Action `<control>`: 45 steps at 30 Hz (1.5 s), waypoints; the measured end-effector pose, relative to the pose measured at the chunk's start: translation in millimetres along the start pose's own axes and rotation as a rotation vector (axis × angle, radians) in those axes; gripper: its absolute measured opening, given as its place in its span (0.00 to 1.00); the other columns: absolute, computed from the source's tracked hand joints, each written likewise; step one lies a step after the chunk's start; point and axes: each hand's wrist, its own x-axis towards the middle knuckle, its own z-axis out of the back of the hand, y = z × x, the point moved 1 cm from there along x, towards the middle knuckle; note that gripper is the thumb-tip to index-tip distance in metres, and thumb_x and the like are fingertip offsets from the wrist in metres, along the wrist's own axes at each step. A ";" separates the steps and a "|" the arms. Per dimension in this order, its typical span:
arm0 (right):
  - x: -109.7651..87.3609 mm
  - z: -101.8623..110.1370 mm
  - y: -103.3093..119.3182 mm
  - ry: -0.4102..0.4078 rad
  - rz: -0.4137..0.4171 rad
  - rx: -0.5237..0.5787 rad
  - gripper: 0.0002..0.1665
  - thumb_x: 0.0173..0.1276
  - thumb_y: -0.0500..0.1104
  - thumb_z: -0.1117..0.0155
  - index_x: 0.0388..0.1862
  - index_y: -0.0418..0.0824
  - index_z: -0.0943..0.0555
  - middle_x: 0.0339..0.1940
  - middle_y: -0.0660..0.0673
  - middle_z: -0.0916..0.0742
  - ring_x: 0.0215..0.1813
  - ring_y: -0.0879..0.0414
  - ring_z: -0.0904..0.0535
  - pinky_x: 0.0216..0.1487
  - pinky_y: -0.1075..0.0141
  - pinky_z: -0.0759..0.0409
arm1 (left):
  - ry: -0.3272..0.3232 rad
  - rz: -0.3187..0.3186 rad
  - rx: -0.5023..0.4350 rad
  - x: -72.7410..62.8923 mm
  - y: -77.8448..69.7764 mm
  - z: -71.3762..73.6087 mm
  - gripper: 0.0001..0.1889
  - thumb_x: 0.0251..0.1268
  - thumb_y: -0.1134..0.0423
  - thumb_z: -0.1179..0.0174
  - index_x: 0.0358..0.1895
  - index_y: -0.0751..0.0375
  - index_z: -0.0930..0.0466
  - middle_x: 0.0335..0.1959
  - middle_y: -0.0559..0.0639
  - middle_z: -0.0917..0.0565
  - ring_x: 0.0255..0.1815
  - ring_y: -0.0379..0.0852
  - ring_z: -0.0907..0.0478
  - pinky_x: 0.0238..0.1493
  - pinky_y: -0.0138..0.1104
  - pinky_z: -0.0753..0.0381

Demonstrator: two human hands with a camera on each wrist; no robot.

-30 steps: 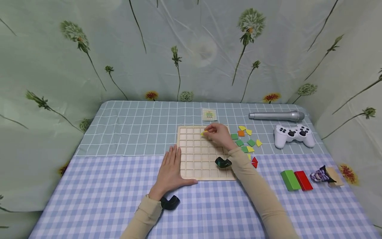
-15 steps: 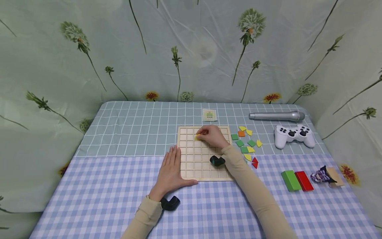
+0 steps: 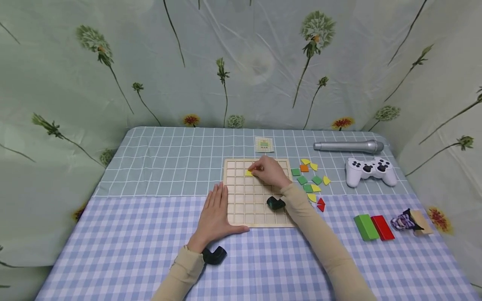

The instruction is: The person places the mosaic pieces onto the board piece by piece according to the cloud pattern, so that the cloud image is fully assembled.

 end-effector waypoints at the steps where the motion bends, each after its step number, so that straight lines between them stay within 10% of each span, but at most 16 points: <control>1: -3.0 1.1 -1.0 -0.005 -0.007 0.016 0.08 0.64 0.40 0.34 0.41 0.43 0.12 0.30 0.51 0.19 0.33 0.56 0.29 0.34 0.63 0.28 | 0.004 0.005 0.003 -0.5 0.3 0.3 0.72 0.36 0.19 0.43 0.73 0.73 0.60 0.74 0.67 0.57 0.75 0.58 0.64 0.72 0.44 0.64; 15: -62.5 63.6 -58.3 -0.274 -0.149 0.077 0.12 0.68 0.42 0.37 0.44 0.35 0.15 0.36 0.41 0.15 0.29 0.52 0.27 0.27 0.63 0.30 | -0.001 0.007 0.010 -4.6 3.7 4.9 0.71 0.36 0.20 0.42 0.73 0.74 0.60 0.74 0.67 0.56 0.75 0.58 0.63 0.72 0.45 0.64; 30: -70.0 82.8 -87.7 -0.121 -0.262 -0.196 0.15 0.65 0.38 0.36 0.48 0.33 0.17 0.35 0.36 0.18 0.36 0.45 0.26 0.36 0.53 0.28 | 0.006 -0.003 0.001 0.0 1.4 -0.4 0.71 0.37 0.20 0.43 0.73 0.73 0.60 0.74 0.66 0.58 0.75 0.58 0.64 0.72 0.44 0.65; 45: -71.8 81.3 -77.3 -0.244 -0.278 -0.044 0.12 0.59 0.40 0.30 0.33 0.37 0.24 0.28 0.42 0.18 0.28 0.50 0.27 0.28 0.62 0.33 | 0.002 -0.010 0.007 0.6 1.0 -1.5 0.71 0.37 0.20 0.43 0.73 0.73 0.59 0.75 0.66 0.58 0.75 0.57 0.64 0.72 0.44 0.65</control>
